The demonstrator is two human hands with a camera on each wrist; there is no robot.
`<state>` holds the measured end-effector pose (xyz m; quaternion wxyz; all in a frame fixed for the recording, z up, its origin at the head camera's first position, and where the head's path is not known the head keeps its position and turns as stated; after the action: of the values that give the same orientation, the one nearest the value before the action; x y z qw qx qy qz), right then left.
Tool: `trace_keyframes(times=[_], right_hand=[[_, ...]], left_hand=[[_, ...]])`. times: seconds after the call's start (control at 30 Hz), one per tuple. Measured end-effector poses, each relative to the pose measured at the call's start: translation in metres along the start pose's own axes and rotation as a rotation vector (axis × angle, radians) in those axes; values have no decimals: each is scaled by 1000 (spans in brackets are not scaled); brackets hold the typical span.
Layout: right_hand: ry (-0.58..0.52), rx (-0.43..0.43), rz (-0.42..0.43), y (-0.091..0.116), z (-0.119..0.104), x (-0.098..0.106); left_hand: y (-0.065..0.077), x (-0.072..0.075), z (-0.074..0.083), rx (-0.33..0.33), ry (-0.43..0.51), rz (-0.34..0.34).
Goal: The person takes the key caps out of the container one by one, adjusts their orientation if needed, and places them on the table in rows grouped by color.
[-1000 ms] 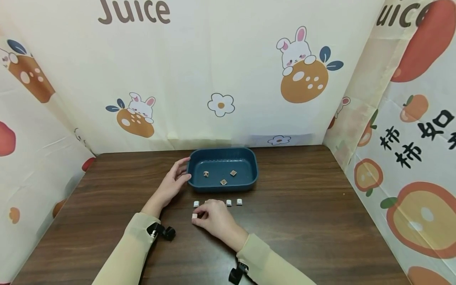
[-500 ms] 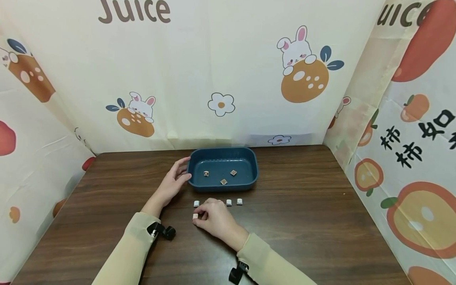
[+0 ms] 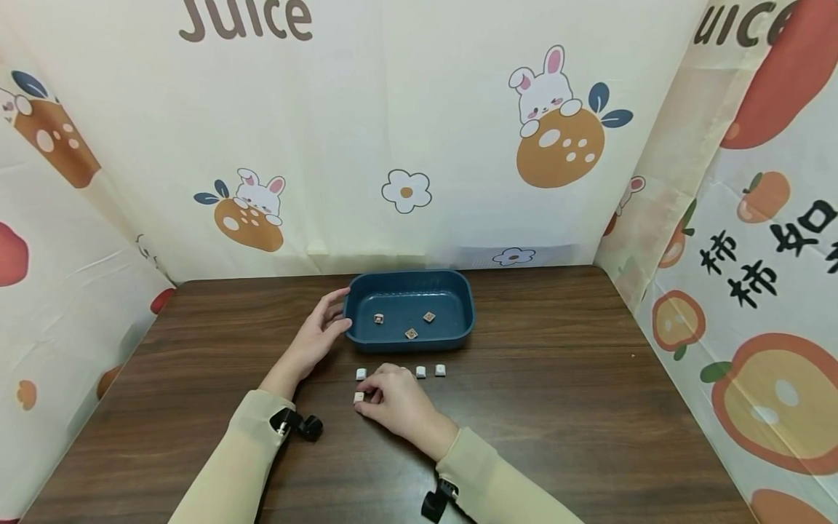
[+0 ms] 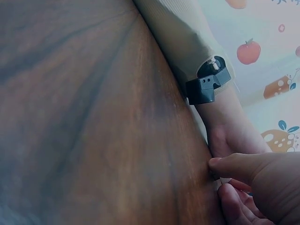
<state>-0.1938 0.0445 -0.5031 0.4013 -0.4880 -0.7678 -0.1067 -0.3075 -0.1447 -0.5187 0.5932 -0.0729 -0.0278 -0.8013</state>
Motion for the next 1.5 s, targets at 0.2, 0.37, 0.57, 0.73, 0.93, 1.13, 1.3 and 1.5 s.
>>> trace_keyframes(times=[0.2,0.37,0.57,0.73,0.93,1.13,1.3,1.5], right_hand=[[-5,0,-11,0,0,1],[-19,6,-19,0,1,1],[-57,-11,-38,1,1,3],[-77,-21,-46,1,0,4],[-95,-36,-53,1,0,6],[-127,-49,-74,0,-1,12],[-130,-26,-69,-1,-4,20],[-137,14,-37,-3,-9,34]], left_hand=[[0,0,1,-6,-9,-2],[1,0,2,-9,-11,-2],[0,-1,0,-5,-9,2],[1,-1,1,-9,-8,0],[1,-1,0,-6,-11,6],[1,-1,1,-4,-9,6],[0,-1,2,-6,-5,-1],[0,0,0,-12,-3,-2]])
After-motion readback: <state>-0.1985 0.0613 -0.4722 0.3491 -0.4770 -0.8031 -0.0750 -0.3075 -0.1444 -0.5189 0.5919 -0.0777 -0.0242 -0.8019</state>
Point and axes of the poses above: each hand's wrist, its own y-axis away from the middle knuckle, its own x-axis out of the back of the hand, z = x × y, the point moved 5 cm from there along -y, towards the middle knuckle, and after that the axes turned 3 degrees about y, right-handed, at the moved point
